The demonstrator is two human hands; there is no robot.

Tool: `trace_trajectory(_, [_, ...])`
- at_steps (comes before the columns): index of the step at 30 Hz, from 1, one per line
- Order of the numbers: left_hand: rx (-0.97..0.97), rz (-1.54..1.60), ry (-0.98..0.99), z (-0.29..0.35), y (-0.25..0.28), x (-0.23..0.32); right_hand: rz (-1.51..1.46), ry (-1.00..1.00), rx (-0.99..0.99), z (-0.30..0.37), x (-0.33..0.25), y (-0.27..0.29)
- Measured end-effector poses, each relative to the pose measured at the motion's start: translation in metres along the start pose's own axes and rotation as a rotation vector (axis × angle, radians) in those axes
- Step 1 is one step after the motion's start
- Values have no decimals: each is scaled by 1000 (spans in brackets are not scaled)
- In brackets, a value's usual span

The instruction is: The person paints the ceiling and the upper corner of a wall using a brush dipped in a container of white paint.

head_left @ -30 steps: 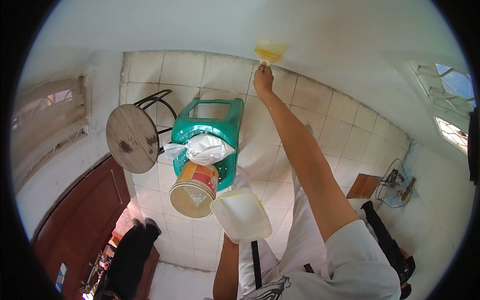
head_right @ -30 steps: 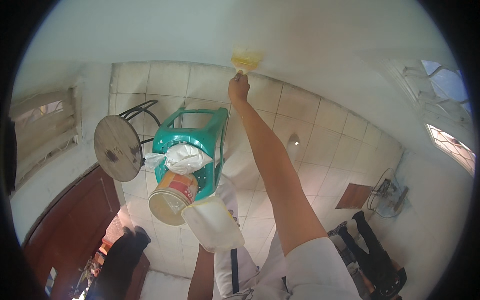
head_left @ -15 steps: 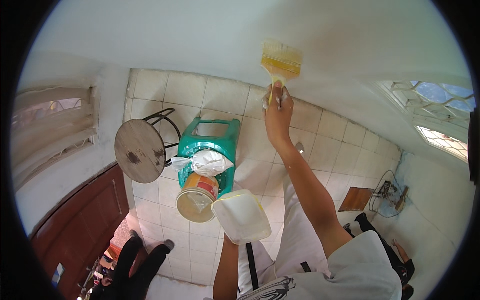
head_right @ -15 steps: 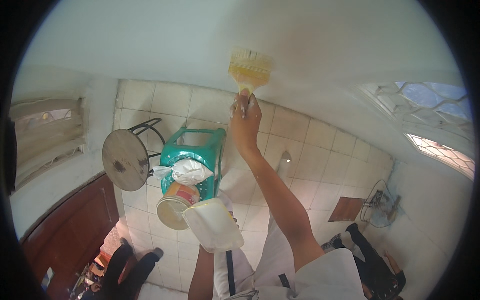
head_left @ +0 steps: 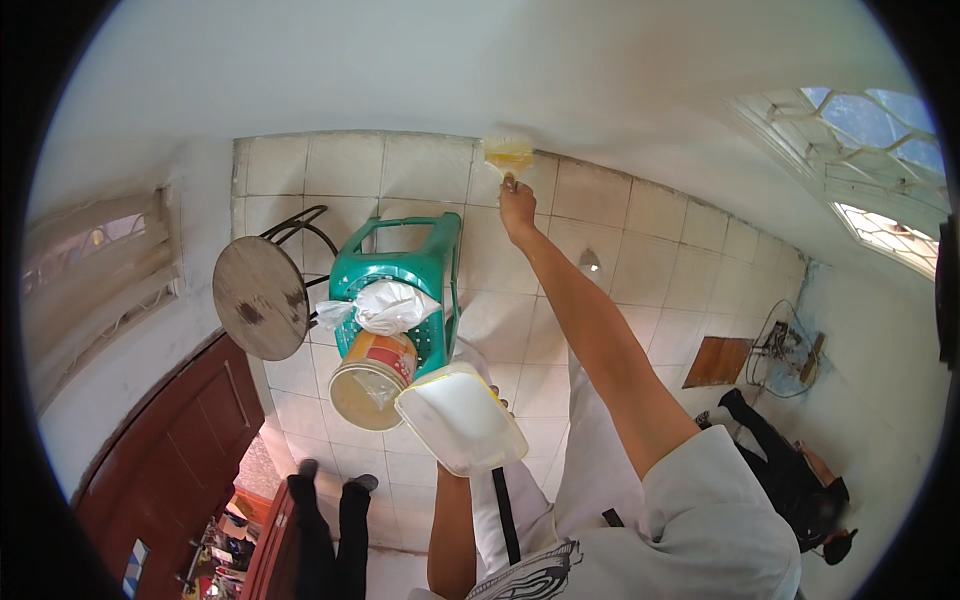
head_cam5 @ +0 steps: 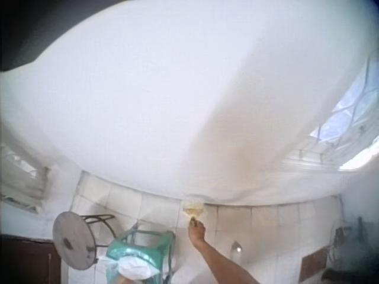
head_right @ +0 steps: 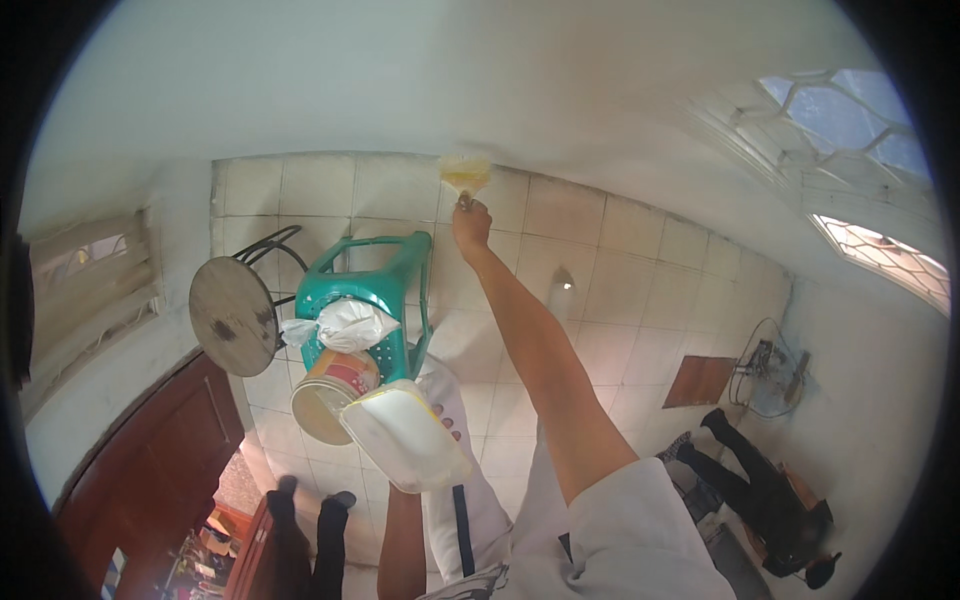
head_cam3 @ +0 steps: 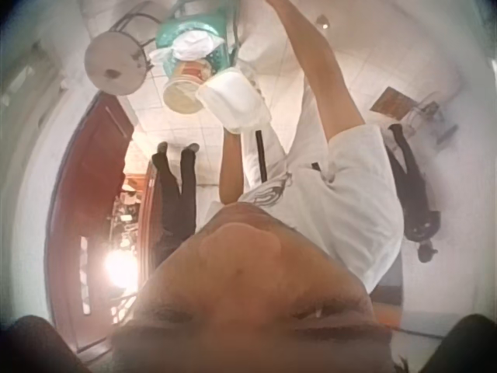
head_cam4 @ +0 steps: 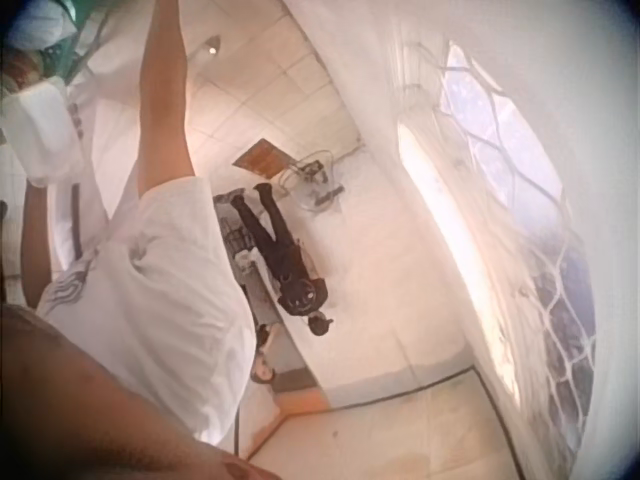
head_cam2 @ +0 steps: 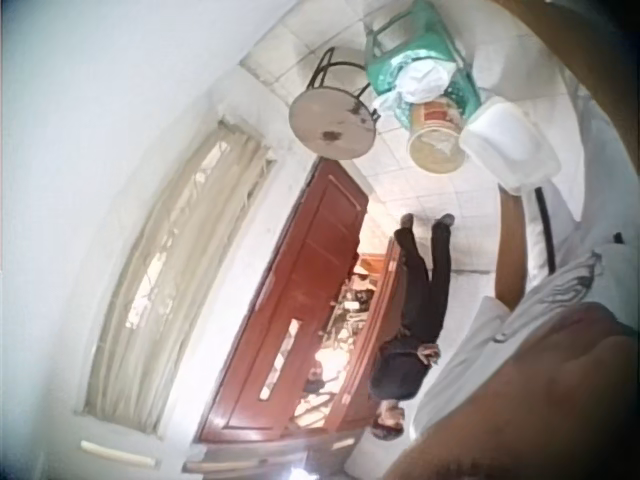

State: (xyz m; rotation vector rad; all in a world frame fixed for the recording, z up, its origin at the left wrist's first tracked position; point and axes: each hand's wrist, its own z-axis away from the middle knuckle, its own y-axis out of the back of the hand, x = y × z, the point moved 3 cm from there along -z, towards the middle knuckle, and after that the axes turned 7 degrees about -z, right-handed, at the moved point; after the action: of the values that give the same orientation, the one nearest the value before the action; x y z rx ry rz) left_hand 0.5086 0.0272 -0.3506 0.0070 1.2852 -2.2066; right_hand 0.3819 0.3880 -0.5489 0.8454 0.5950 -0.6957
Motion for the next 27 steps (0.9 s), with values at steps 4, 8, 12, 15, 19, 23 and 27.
trace_trajectory(4, [123, -28, -1, -2, 5, -11, -178, 80, 118, 18, 5, 51])
trace_trajectory(8, [155, -15, 7, -11, 3, -23, -171, 368, 226, 45, -44, 107])
trace_trajectory(12, [198, -52, 3, -29, -7, -34, -243, 523, 280, 39, -71, 137])
trace_trajectory(15, [104, -52, 66, -40, -8, -39, -317, 544, 244, 18, -63, 132])
trace_trajectory(19, [113, -99, 6, -54, 5, -38, -177, 511, 231, -27, -17, 103])
trace_trajectory(23, [73, -157, -28, -59, 31, -38, -98, 454, 249, -71, 41, 68])
trace_trajectory(27, [35, -179, -14, -73, 47, -35, -62, 252, 182, -115, 93, 38])
